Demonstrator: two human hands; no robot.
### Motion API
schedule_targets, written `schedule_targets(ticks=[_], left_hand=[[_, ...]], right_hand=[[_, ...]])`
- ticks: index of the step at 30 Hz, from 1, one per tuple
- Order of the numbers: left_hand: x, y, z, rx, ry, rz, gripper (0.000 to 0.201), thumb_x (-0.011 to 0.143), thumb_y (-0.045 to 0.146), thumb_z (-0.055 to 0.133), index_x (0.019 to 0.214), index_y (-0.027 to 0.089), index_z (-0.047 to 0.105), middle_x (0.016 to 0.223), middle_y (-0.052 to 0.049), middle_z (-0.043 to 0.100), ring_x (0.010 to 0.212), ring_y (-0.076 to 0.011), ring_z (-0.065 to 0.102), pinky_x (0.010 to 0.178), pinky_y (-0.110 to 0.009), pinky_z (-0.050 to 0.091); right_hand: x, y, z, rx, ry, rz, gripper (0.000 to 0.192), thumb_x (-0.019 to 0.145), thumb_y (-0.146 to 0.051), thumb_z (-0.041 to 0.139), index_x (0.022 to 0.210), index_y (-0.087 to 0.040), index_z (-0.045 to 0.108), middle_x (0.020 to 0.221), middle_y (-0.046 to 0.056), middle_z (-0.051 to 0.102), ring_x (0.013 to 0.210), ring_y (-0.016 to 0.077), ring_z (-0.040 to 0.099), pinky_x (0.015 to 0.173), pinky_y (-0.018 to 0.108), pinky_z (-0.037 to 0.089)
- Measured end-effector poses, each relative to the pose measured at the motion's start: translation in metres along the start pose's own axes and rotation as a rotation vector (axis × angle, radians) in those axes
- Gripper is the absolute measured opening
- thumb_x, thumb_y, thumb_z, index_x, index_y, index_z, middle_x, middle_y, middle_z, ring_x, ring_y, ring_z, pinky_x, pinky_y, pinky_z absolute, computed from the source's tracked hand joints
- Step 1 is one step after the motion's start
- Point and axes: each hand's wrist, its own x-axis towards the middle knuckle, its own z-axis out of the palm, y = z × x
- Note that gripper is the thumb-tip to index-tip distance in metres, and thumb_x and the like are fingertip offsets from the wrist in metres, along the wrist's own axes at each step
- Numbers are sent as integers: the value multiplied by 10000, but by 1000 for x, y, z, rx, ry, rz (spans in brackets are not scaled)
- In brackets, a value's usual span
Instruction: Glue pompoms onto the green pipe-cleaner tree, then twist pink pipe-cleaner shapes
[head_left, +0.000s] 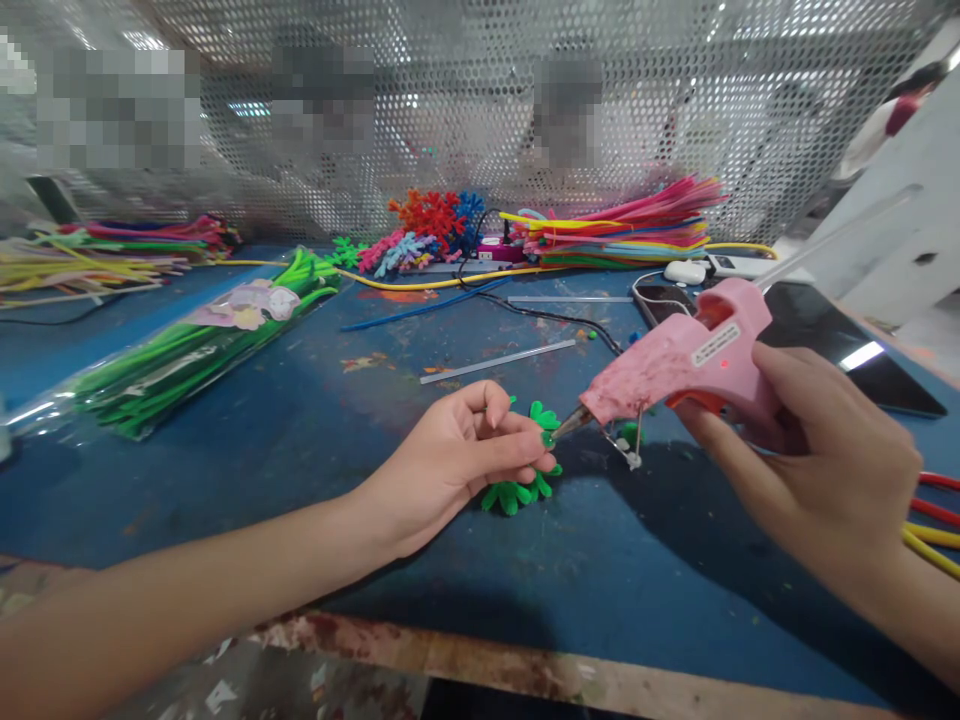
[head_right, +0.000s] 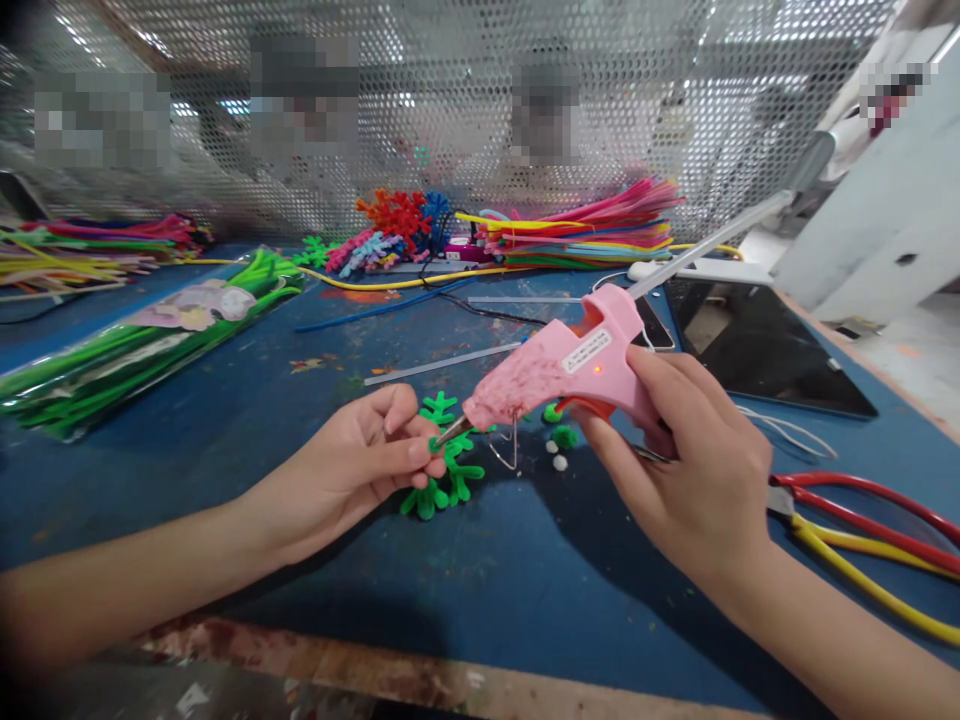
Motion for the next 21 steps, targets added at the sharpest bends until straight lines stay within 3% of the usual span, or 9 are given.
schedule_targets(ticks=[5, 12, 21], left_hand=[[-1, 0, 0, -5, -15, 3, 367, 719, 75, 701, 674, 173, 350, 633, 39, 657, 611, -66, 648, 551, -99, 504], [-1, 1, 0, 6, -13, 4, 384, 720, 59, 691, 675, 174, 328, 630, 44, 644, 603, -63, 641, 553, -101, 503], [-1, 0, 0, 10, -6, 3, 388, 723, 61, 688, 678, 175, 320, 631, 49, 635, 602, -58, 637, 550, -97, 502]], right_hand=[[-2, 2, -1, -24, 26, -32, 295, 773, -354, 634, 985, -163, 562, 860, 101, 643, 756, 229, 628, 476, 307, 341], [0, 4, 1, -75, 83, -92, 309, 827, -409, 559, 918, -114, 588, 666, 58, 555, 700, 206, 599, 443, 294, 287], [-1, 5, 0, -92, 92, -109, 326, 822, -396, 585, 923, -86, 601, 806, 115, 642, 761, 202, 630, 452, 298, 284]])
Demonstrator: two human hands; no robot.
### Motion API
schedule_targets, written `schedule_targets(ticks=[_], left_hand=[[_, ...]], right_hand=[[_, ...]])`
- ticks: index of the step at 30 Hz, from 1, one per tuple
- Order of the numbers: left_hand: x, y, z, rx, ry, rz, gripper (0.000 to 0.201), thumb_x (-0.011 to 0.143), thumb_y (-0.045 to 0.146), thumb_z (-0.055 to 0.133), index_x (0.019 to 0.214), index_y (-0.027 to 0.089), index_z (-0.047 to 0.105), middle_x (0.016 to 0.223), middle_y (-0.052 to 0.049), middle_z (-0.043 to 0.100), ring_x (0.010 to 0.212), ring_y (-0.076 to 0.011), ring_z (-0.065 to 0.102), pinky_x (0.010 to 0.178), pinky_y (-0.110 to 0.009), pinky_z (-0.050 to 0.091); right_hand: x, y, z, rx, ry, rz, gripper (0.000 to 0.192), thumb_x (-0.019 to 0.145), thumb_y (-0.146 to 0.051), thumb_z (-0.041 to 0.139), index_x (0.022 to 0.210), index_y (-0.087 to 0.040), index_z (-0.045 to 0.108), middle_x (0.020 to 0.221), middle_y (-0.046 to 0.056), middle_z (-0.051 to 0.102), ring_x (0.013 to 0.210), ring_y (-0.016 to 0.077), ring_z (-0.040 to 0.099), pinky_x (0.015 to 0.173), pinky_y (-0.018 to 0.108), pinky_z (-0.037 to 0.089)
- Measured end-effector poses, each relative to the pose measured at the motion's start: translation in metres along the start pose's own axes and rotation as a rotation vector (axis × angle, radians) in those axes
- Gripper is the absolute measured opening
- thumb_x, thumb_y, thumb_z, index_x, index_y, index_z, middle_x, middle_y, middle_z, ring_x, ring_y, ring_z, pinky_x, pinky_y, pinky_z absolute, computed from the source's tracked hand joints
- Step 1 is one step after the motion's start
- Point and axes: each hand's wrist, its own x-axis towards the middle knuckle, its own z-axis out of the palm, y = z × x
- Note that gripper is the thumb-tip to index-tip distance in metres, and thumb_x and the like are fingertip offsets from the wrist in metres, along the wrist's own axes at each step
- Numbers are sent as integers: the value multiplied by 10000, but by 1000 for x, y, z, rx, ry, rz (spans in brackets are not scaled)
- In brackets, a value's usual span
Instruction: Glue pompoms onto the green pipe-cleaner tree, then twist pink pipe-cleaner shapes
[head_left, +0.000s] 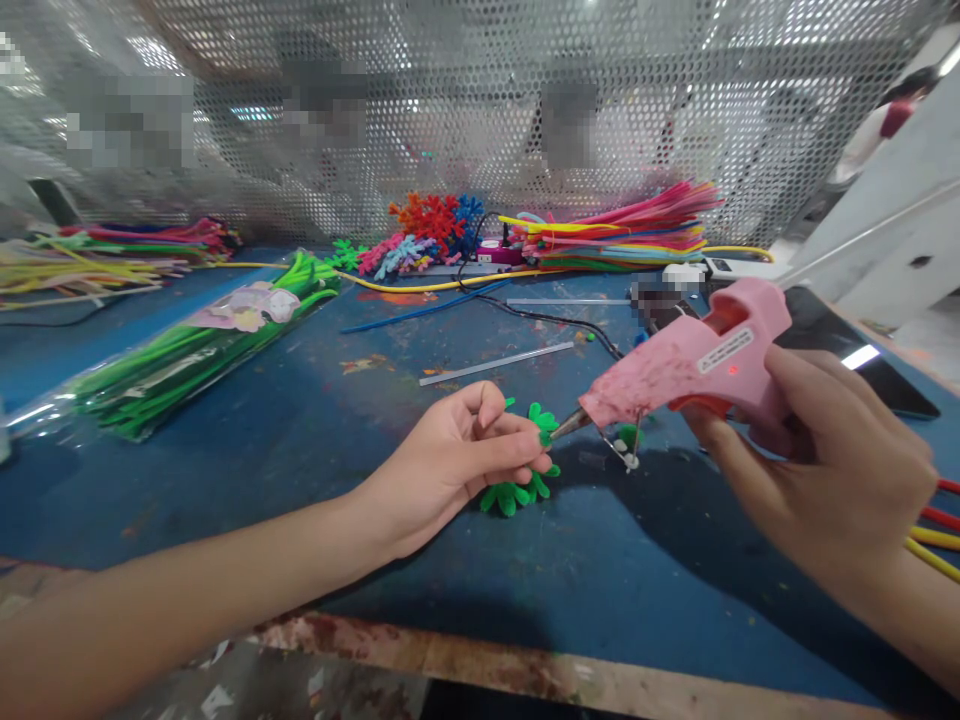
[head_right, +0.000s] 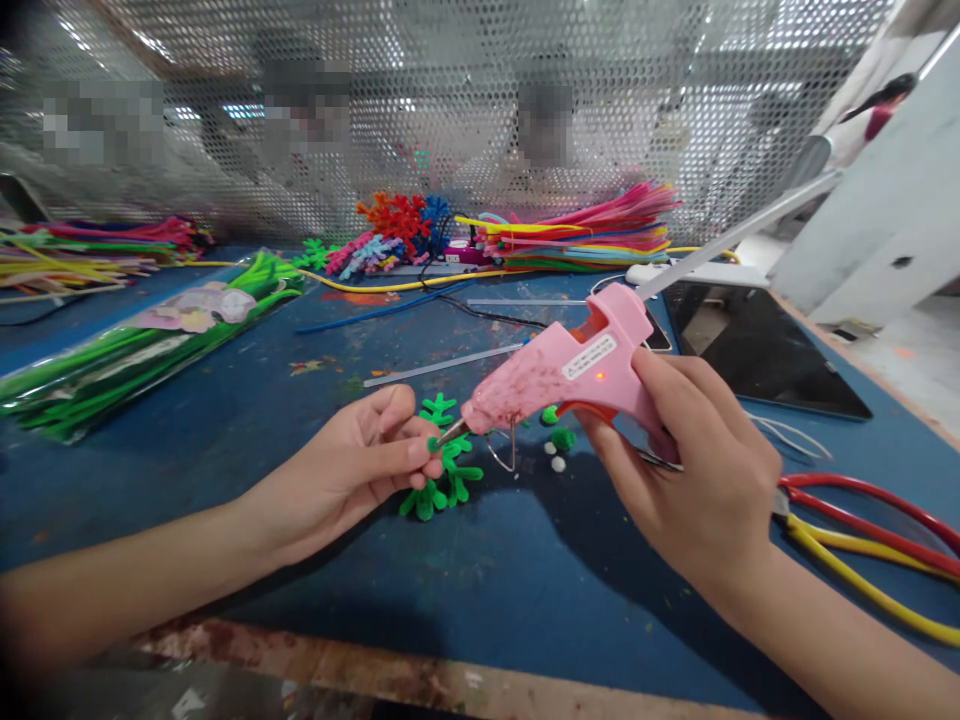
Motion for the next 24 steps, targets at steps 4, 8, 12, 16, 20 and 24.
schedule_targets(ticks=[4, 8, 12, 16, 20, 24], left_hand=[[0, 0, 0, -2, -3, 1, 388, 725, 62, 688, 678, 175, 319, 629, 51, 633, 600, -55, 635, 551, -96, 503], [0, 0, 0, 4, -4, -1, 394, 724, 65, 690, 677, 176, 315, 631, 52, 631, 600, -55, 635, 553, -97, 504], [0, 0, 0, 14, 0, -7, 403, 726, 63, 686, 677, 178, 303, 629, 53, 633, 592, -52, 630, 552, -97, 501], [0, 2, 0, 19, 5, -15, 400, 740, 75, 678, 680, 181, 297, 635, 51, 636, 592, -52, 629, 554, -101, 500], [-2, 0, 2, 24, -8, -24, 415, 733, 90, 688, 680, 184, 288, 637, 51, 638, 602, -54, 631, 543, -98, 485], [-6, 2, 6, 70, -33, -22, 421, 722, 108, 692, 676, 187, 281, 632, 58, 629, 595, -54, 623, 517, -100, 453]], right_hand=[[0, 1, 1, -5, 10, -7, 344, 822, -393, 587, 964, -81, 599, 830, 121, 656, 764, 203, 636, 456, 300, 293], [1, 1, 1, -8, 10, -5, 349, 832, -399, 570, 964, -79, 605, 831, 126, 660, 751, 201, 638, 456, 303, 293], [0, 1, 0, -20, 15, -9, 357, 825, -387, 583, 967, -60, 611, 824, 141, 658, 759, 212, 640, 474, 304, 321], [0, 0, 0, -24, 16, -9, 310, 808, -359, 611, 937, -77, 617, 832, 139, 661, 758, 209, 639, 486, 298, 329], [-1, 1, 0, -43, 48, -21, 323, 799, -364, 620, 965, -87, 606, 828, 125, 653, 731, 198, 627, 503, 295, 342], [-1, 3, 1, -49, 49, 28, 332, 801, -388, 608, 964, -100, 593, 779, 89, 611, 712, 190, 596, 496, 297, 312]])
